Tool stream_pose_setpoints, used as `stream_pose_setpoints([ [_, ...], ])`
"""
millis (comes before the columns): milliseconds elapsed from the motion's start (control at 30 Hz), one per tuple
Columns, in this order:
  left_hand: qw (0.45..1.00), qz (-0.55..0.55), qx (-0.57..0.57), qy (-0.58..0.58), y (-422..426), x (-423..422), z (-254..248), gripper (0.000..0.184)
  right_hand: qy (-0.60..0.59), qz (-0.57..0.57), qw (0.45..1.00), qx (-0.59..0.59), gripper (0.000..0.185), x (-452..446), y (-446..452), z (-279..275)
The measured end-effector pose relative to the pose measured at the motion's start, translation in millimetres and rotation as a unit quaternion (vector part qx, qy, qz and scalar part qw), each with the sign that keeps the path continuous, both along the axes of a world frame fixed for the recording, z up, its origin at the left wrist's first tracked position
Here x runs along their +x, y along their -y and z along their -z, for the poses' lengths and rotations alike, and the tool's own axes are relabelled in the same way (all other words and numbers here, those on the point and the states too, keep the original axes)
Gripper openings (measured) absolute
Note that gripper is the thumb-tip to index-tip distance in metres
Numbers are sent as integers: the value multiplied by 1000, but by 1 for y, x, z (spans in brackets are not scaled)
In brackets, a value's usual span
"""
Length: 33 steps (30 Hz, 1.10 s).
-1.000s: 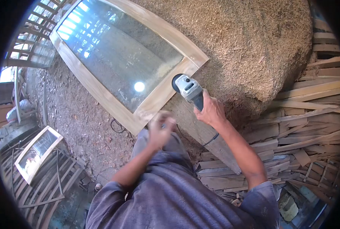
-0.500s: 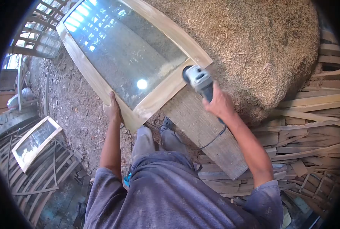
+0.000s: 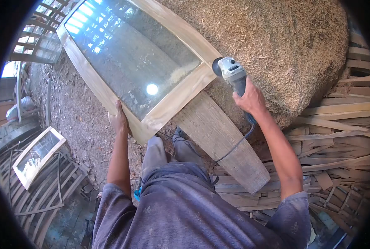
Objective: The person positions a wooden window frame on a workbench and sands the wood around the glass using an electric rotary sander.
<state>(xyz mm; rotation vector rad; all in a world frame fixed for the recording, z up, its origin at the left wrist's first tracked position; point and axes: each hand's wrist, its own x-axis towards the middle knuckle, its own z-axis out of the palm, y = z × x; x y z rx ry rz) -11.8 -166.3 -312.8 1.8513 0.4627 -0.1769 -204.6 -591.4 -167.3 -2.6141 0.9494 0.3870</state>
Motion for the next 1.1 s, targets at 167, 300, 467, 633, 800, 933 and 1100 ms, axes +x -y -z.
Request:
stream_pose_setpoints([
  [167, 1000, -1, 8, -21, -1, 1, 1, 74, -5, 34, 998, 57, 65, -5, -20, -14],
  [300, 1000, -3, 8, -23, -3, 2, 7, 75, -41, -82, 994, 64, 68, -9, -62, -9],
  [467, 1000, 1, -1, -14, -3, 1, 7, 71, -31, -51, 996, 62, 73, -3, -42, -5],
  [633, 1000, -4, -15, -15, -3, 1, 8, 73, -14, -21, 1000, 4, 79, -2, -3, -1],
  [800, 1000, 4, 20, -24, -3, 2, 3, 70, 11, -13, 1000, 6, 74, 1, 9, -4],
  [933, 1000, 4, -9, -13, -1, 0, 4, 70, -34, -39, 997, 57, 74, -2, -29, -6],
  [1100, 1000, -4, -9, -11, -1, 0, 6, 70, 5, -128, 990, 63, 71, 3, -58, 0],
])
